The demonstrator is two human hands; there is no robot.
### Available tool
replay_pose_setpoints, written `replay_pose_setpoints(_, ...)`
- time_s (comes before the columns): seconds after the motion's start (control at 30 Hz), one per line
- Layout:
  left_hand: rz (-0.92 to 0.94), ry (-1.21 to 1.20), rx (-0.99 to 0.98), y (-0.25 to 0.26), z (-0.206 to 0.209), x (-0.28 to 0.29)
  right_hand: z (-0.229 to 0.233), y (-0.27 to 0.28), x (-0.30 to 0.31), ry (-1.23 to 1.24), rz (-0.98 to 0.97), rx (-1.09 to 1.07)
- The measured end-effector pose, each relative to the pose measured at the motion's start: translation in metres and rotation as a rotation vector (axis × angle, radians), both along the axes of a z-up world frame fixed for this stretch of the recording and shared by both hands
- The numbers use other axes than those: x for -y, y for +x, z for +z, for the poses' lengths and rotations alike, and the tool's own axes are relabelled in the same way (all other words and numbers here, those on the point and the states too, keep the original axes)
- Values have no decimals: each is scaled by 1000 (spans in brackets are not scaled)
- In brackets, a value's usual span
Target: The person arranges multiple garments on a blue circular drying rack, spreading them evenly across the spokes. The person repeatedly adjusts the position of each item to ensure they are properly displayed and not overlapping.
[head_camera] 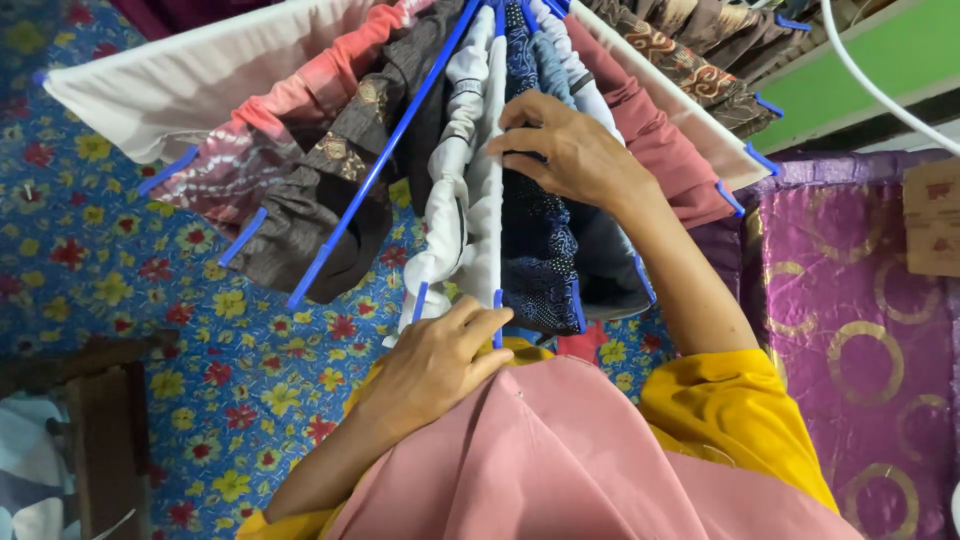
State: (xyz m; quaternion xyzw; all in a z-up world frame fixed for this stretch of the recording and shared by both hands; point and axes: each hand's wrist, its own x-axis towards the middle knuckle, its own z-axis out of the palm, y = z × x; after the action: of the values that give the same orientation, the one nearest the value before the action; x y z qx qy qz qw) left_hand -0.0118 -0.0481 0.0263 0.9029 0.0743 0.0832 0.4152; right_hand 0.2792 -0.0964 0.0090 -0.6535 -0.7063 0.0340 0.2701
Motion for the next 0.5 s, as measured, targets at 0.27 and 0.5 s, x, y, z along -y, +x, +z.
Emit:
replay_pose_setpoints(0.27,10,-7,13,6,4,1,11,18,-14,33,-10,-88)
replay_pose_setpoints(0.5,-14,36,-21,11,-5,0,-18,46,-42,89,-35,-29)
